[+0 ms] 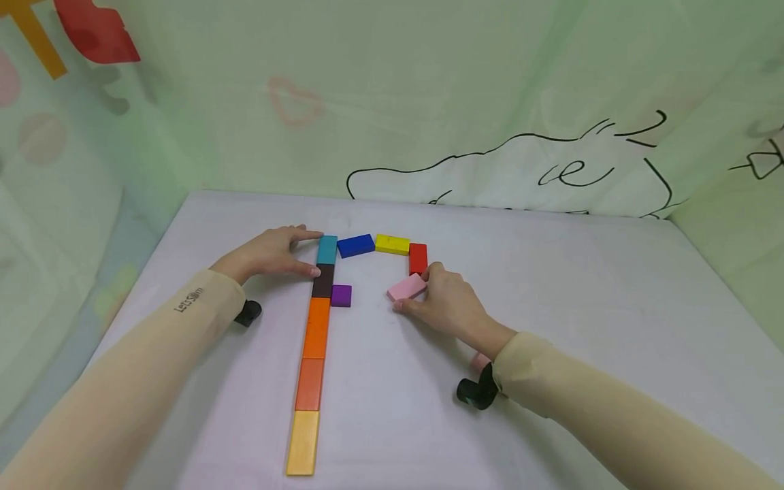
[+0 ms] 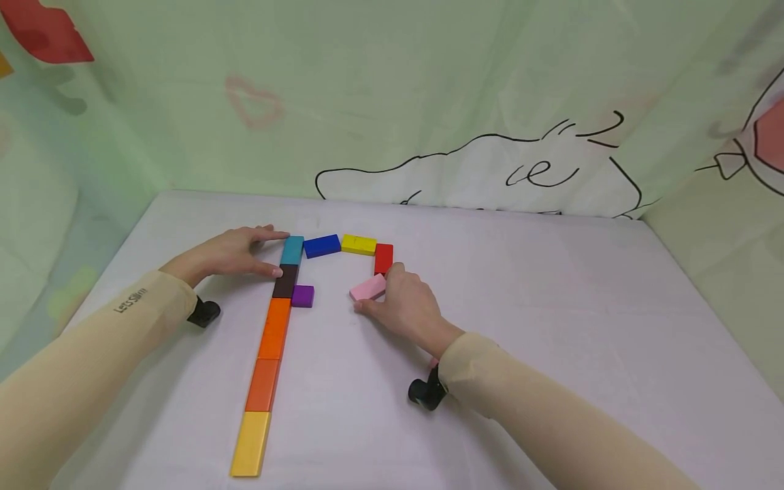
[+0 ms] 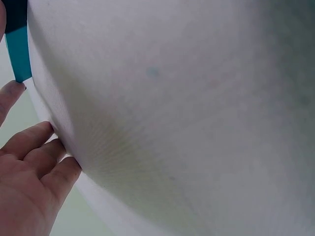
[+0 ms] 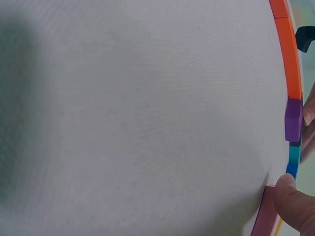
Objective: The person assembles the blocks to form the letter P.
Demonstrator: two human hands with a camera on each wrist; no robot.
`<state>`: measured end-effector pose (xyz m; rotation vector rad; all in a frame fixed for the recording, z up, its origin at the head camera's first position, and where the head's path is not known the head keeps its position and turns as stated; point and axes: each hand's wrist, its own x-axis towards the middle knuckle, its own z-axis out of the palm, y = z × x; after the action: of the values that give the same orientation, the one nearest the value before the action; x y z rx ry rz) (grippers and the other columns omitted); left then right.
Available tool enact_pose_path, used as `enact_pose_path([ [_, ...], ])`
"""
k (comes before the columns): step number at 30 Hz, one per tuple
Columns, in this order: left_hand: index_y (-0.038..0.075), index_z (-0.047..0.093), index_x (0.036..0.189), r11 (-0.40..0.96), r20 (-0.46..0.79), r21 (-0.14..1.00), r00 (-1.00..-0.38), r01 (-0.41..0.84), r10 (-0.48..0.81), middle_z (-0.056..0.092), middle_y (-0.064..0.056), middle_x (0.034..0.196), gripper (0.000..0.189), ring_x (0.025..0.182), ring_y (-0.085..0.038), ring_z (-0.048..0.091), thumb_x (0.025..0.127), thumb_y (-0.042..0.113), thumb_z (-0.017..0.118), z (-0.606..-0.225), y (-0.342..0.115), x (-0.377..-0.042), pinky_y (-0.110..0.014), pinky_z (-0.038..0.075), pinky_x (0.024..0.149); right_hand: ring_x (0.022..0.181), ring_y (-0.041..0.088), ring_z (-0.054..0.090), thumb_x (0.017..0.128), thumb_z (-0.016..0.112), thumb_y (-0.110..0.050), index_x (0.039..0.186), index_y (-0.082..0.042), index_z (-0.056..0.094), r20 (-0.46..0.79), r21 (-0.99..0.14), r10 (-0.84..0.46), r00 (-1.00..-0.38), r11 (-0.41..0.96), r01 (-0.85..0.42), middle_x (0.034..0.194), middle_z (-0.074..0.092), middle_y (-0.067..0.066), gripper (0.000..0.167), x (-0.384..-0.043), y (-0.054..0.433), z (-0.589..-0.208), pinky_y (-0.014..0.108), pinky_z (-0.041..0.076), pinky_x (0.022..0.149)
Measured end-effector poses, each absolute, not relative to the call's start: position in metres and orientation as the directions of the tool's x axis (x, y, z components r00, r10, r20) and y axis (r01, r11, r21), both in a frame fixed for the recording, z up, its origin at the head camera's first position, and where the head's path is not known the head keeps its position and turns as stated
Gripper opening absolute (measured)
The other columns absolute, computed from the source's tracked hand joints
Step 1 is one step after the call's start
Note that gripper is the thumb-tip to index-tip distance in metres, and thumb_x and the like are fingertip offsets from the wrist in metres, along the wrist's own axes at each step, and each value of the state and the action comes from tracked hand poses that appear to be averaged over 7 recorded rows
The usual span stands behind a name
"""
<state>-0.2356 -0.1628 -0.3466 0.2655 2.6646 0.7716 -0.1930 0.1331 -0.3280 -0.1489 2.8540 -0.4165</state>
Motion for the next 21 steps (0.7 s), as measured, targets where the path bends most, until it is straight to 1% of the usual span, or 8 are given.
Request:
enact_pose_path([
  [9,0.018,0.036,0.16,0.828,-0.281,0.556,-0.918,0.08,0.278,0.018,-0.02,0.17,0.081,0.158,-0.044,0.011,0.092,0.037,0.075,-0.3452,-0.1628,-0.2347,-0.066,0.013,0.125,0.078,0.021,0.058,0.085,0.082,-0.043,0.126,0.0,0.052,-0.233,-0.3,-0.126,-0.964,0.953,-0.051,0.086,0.062,0.011,0.066,-0.1926,0.1327,-0.3271,0.024,0.043,0.062],
  [21,0.019,0.036,0.16,0.825,-0.279,0.56,-0.919,0.079,0.278,0.019,-0.02,0.17,0.081,0.158,-0.044,0.012,0.092,0.038,0.075,-0.3456,-0.1636,-0.2354,-0.066,0.013,0.125,0.08,0.021,0.058,0.086,0.081,-0.043,0.13,0.001,0.051,-0.238,-0.299,-0.123,-0.963,0.953,-0.047,0.089,0.063,0.011,0.07,-0.1926,0.1332,-0.327,0.024,0.044,0.063],
])
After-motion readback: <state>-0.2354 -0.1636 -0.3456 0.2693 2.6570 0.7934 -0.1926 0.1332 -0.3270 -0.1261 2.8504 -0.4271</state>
